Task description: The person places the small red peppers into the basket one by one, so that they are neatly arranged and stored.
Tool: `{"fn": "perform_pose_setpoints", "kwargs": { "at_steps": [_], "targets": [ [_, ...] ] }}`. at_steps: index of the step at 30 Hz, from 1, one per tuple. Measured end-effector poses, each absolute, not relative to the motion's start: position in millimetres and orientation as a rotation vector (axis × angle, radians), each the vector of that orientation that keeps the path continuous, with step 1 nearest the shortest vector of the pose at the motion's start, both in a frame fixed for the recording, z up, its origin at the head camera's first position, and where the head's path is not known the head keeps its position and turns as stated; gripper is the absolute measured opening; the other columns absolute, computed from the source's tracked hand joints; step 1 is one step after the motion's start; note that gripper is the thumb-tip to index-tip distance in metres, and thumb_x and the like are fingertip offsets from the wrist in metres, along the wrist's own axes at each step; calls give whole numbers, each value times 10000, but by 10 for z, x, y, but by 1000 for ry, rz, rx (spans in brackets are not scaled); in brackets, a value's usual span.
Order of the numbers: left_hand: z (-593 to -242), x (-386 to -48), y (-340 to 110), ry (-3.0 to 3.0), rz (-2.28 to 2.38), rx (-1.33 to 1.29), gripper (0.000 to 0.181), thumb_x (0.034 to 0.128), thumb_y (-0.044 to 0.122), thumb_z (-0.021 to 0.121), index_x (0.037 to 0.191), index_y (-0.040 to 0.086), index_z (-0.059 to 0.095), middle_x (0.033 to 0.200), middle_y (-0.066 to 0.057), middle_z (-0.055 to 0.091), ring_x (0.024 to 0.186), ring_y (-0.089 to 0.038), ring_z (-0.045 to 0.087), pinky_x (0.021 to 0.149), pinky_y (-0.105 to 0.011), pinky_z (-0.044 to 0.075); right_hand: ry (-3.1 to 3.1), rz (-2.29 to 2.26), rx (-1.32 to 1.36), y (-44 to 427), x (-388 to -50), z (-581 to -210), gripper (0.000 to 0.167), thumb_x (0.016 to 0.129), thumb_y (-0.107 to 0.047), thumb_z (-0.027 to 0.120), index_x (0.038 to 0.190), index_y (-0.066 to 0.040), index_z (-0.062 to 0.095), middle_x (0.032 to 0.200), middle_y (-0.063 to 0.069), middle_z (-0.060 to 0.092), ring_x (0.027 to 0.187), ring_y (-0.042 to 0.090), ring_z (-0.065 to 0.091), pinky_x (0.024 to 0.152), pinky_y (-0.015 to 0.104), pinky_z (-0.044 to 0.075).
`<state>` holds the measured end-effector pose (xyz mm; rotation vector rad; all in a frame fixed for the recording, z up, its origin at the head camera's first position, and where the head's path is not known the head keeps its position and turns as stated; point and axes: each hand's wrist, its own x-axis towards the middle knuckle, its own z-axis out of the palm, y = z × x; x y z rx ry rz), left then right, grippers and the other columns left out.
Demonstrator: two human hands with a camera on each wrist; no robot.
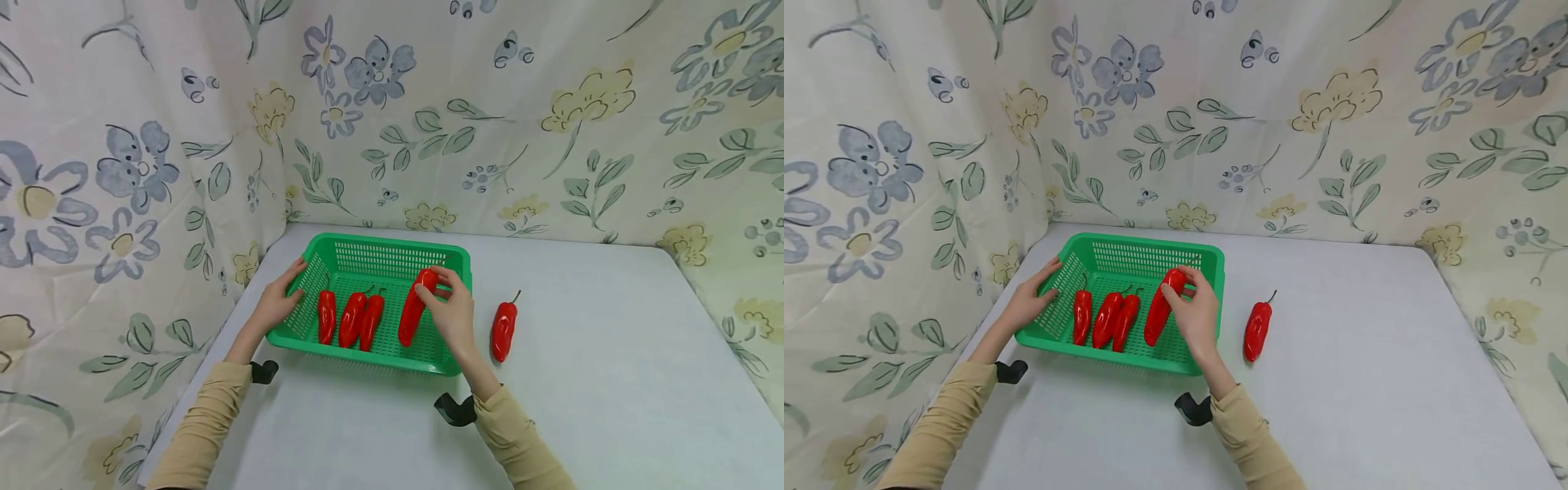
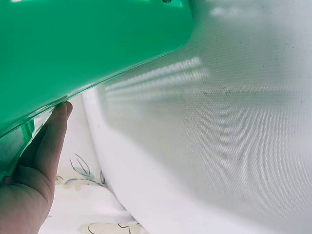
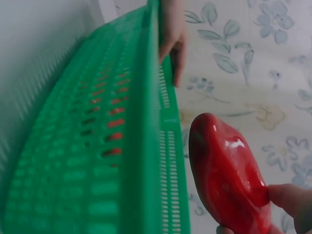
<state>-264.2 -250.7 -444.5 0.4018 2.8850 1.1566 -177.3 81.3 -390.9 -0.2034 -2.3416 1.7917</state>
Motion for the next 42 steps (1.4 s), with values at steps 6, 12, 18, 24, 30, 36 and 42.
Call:
{"fn": "perform_pose_setpoints", "kwargs": {
  "at_steps": [6, 12, 18, 24, 30, 36, 42],
  "targets": [
    [-4451, -2643, -2515, 2884, 1155, 398, 588, 935, 33, 498, 1487, 127, 321, 1590, 1, 205, 1453, -315, 205, 1155, -537, 230, -2309, 1741, -205, 571, -1834, -4097, 418, 864, -204, 680, 1257, -109, 574, 1212, 107, 606, 1002, 305, 611, 757, 394, 587],
    [-4455, -2646, -2519, 2897, 1152, 417, 588, 930, 27, 504, 1483, 115, 327, 1588, -15, 209, 1447, -326, 217, 1152, -539, 235, -2337, 1646, -218, 403, -1932, -4264, 385, 852, -153, 686, 1214, -67, 587, 1145, 138, 616, 965, 307, 604, 728, 381, 585],
    [-4457, -2637, -2492, 2892, 1151, 405, 584, 934, 38, 504, 1484, 123, 327, 1589, -9, 207, 1449, -320, 215, 1155, -531, 235, -2445, 1535, -274, 326, -2009, -4342, 367, 838, -124, 690, 1180, -44, 583, 1090, 188, 605, 971, 318, 586, 670, 386, 576],
    [-4451, -2652, -2500, 2900, 1136, 415, 583, 935, 40, 508, 1483, 120, 328, 1589, -9, 207, 1447, -324, 218, 1154, -536, 235, -2580, 1469, -322, 255, -2071, -4366, 365, 834, -100, 695, 1167, -40, 558, 1101, 213, 564, 975, 343, 585, 678, 409, 577],
    [-4449, -2657, -2503, 2902, 1134, 423, 584, 931, 33, 512, 1481, 116, 334, 1587, -20, 215, 1442, -337, 228, 1147, -545, 241, -2684, 1384, -310, 197, -2118, -4397, 347, 838, -92, 695, 1146, -22, 552, 1096, 230, 533, 958, 389, 570, 710, 426, 555],
    [-4442, -2653, -2507, 2897, 1131, 417, 589, 927, 27, 508, 1483, 112, 329, 1589, -20, 209, 1442, -342, 224, 1146, -551, 239, -2862, 1301, -288, 171, -2144, -4439, 408, 848, -94, 690, 1212, 12, 542, 1146, 266, 528, 1035, 416, 545, 791, 441, 541],
    [-4439, -2648, -2503, 2896, 1132, 417, 588, 930, 30, 504, 1484, 111, 325, 1590, -14, 205, 1444, -338, 219, 1148, -548, 236, -2967, 1283, -205, 197, -2136, -4441, 411, 847, -13, 628, 1248, 36, 549, 1135, 239, 621, 1031, 383, 578, 793, 425, 545]
  ]
}}
